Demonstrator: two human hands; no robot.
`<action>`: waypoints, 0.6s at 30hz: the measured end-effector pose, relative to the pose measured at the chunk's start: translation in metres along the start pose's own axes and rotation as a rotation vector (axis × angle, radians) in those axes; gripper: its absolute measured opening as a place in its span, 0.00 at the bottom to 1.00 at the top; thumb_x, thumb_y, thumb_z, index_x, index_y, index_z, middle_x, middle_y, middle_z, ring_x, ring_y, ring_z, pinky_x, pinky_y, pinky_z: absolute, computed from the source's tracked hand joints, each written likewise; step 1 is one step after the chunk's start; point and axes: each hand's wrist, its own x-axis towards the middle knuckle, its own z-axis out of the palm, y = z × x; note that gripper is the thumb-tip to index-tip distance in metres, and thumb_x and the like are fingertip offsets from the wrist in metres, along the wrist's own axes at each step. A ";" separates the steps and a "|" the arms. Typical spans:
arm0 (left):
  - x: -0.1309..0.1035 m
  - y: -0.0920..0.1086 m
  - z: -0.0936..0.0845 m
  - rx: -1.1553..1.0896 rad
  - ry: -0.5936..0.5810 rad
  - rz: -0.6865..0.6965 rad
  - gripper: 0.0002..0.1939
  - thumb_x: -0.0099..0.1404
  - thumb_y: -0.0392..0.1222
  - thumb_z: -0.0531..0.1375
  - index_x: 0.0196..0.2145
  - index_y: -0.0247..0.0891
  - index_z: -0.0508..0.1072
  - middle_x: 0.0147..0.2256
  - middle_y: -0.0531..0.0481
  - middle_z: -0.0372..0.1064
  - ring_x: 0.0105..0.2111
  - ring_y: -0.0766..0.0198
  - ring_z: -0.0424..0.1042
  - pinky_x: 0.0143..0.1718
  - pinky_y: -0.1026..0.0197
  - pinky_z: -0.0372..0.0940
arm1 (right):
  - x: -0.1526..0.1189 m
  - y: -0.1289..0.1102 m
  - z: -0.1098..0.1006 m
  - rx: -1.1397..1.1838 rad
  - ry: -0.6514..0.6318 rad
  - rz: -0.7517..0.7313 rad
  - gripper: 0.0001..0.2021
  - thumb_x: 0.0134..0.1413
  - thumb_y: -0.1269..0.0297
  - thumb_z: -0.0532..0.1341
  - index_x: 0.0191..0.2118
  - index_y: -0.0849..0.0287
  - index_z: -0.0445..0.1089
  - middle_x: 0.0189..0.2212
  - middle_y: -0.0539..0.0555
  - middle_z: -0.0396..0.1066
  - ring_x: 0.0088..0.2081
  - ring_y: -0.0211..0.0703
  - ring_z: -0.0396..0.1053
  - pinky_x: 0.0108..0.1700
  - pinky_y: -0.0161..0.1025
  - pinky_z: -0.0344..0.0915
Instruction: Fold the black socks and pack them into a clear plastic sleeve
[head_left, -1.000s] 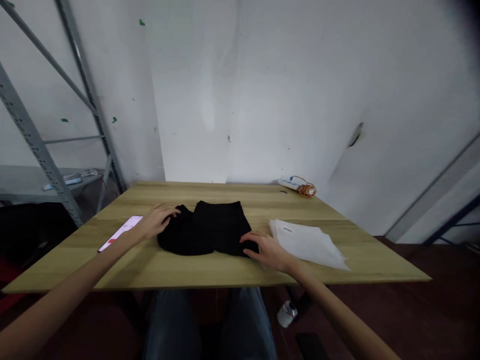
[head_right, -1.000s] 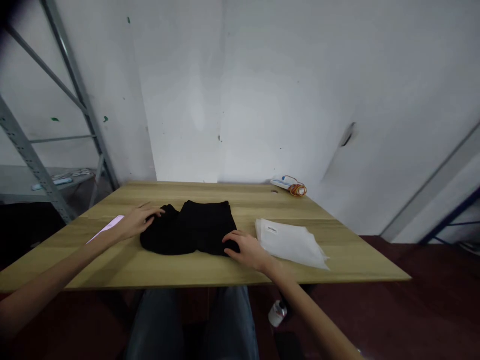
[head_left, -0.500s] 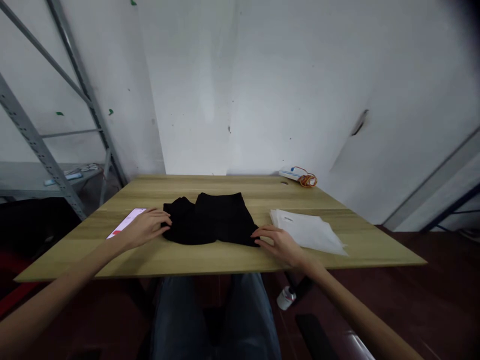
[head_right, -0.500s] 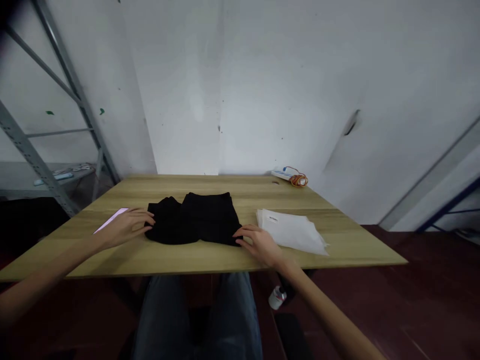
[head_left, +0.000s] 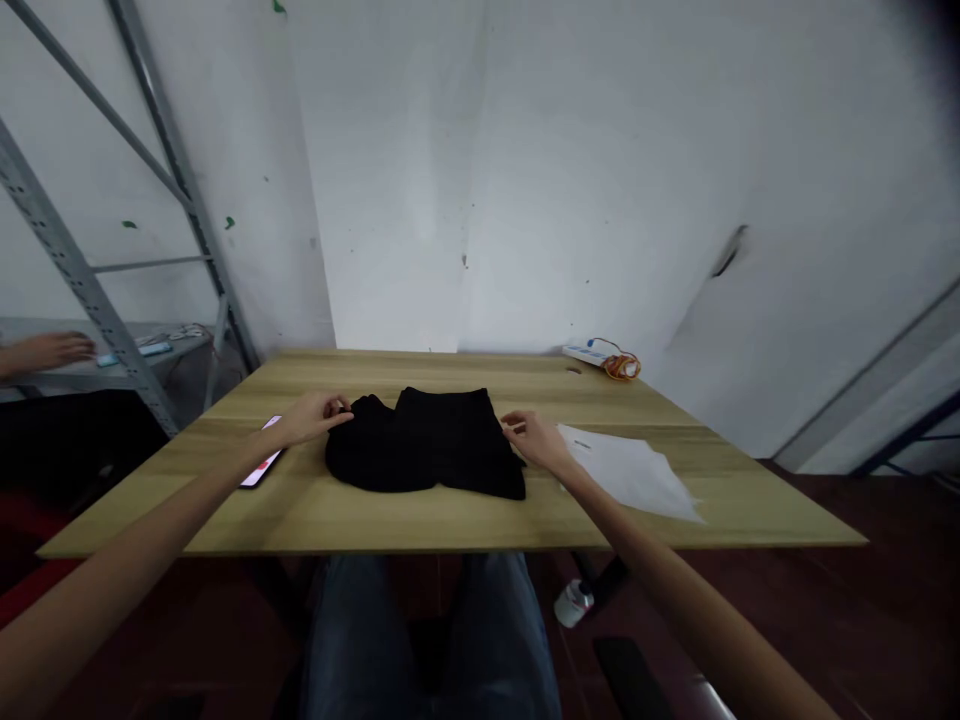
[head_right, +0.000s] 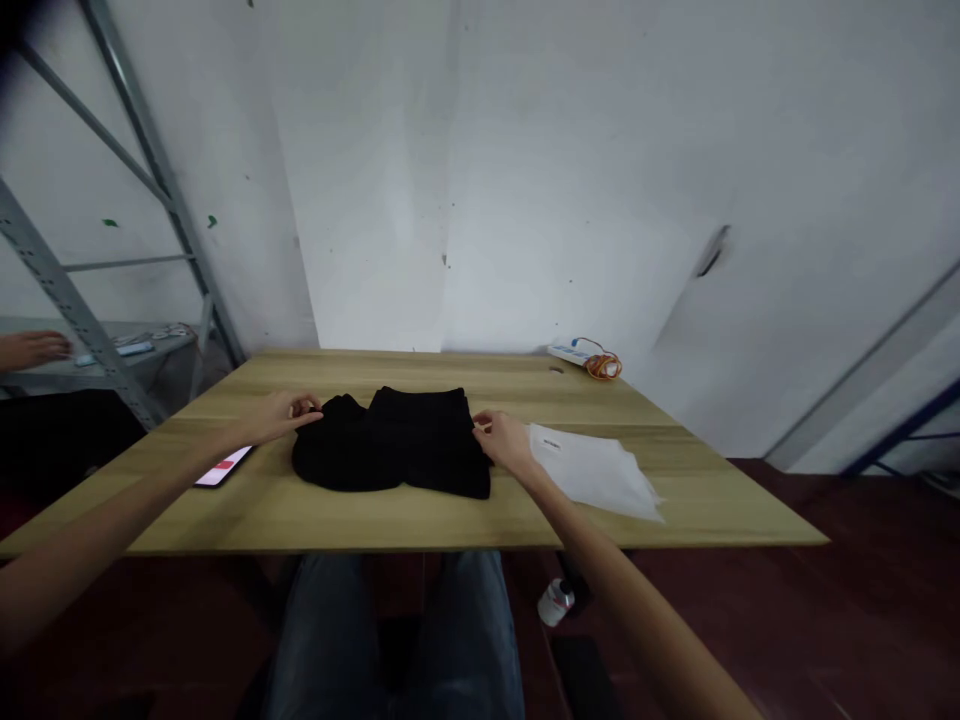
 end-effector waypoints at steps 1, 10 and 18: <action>-0.003 0.000 0.004 -0.002 0.017 0.003 0.26 0.68 0.66 0.57 0.41 0.41 0.79 0.33 0.48 0.77 0.32 0.57 0.72 0.38 0.57 0.65 | -0.004 -0.008 0.001 -0.055 0.066 -0.016 0.13 0.66 0.66 0.62 0.52 0.58 0.79 0.51 0.59 0.81 0.48 0.52 0.81 0.51 0.44 0.75; -0.037 -0.016 0.030 0.022 0.170 -0.107 0.29 0.65 0.72 0.58 0.45 0.43 0.73 0.50 0.44 0.74 0.47 0.51 0.75 0.53 0.52 0.69 | -0.051 -0.110 0.053 -0.200 0.089 -0.475 0.27 0.76 0.61 0.48 0.74 0.64 0.59 0.73 0.63 0.59 0.73 0.53 0.56 0.74 0.55 0.53; -0.009 -0.043 0.043 -0.138 0.187 -0.406 0.33 0.56 0.68 0.66 0.48 0.40 0.74 0.33 0.47 0.79 0.38 0.48 0.80 0.40 0.53 0.72 | -0.019 -0.162 0.112 -0.143 -0.092 -0.357 0.54 0.68 0.28 0.46 0.77 0.77 0.46 0.77 0.72 0.43 0.78 0.61 0.40 0.77 0.57 0.39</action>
